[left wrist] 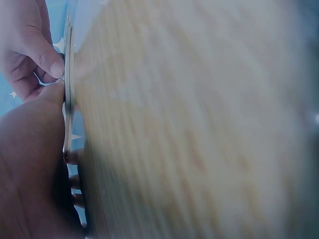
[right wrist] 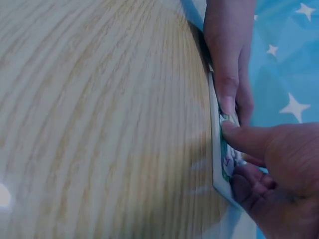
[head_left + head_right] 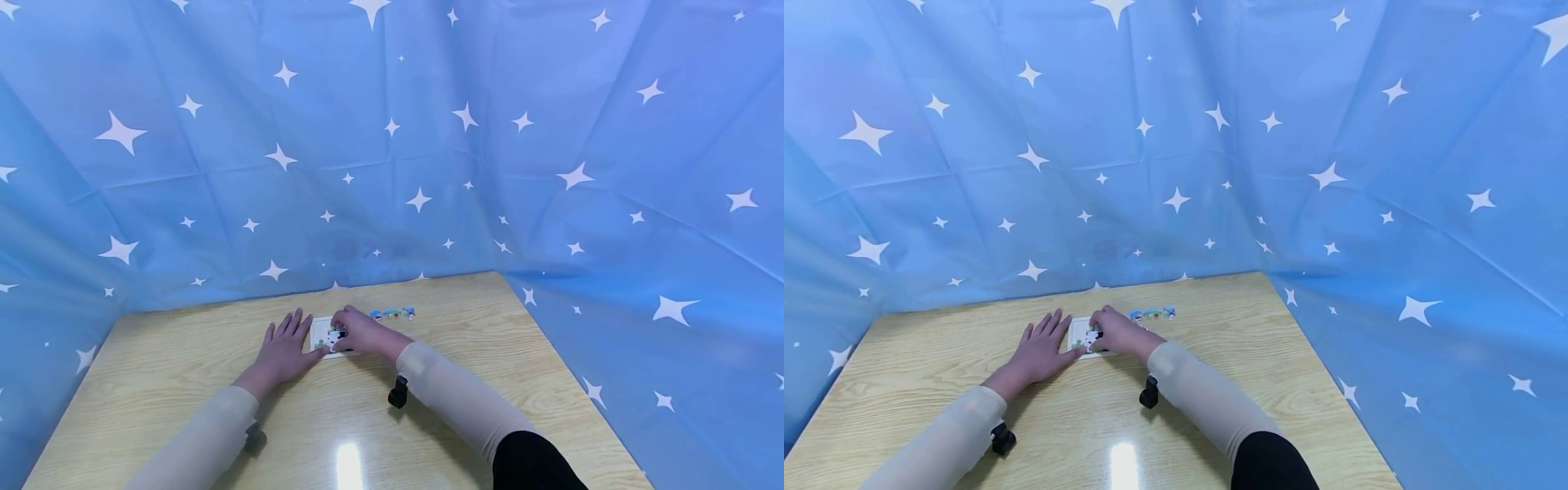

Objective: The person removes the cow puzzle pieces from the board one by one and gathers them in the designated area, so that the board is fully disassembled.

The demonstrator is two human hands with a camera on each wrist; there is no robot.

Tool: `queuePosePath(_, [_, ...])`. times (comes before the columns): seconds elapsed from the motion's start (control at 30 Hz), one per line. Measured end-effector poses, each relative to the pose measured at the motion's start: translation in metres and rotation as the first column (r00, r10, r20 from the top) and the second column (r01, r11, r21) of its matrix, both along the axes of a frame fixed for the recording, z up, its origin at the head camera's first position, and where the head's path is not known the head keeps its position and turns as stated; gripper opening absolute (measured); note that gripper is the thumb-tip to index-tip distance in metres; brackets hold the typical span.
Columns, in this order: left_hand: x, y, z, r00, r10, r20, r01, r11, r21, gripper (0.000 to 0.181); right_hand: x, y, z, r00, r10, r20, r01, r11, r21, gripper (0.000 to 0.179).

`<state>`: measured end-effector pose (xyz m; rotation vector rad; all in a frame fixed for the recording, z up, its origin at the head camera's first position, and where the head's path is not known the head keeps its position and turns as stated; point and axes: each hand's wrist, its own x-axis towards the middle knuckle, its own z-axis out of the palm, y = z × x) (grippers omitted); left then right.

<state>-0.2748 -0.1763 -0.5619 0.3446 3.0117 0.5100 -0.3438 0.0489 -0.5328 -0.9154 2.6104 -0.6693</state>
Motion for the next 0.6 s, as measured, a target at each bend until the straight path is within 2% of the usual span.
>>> queuePosePath(0.3, [0.0002, 0.0012, 0.001, 1.0, -0.002, -0.011, 0.002, 1.0, 0.01, 0.098, 0.0034, 0.0043, -0.0014, 1.0, 0.013, -0.001, -0.013, 0.995, -0.097, 0.046])
queuePosePath(0.6, [0.0007, 0.0002, -0.0008, 1.0, -0.004, -0.015, 0.004, 1.0, 0.014, 0.099, 0.0017, 0.0073, -0.0022, 0.999, 0.027, -0.018, -0.029, 0.992, -0.12, 0.04])
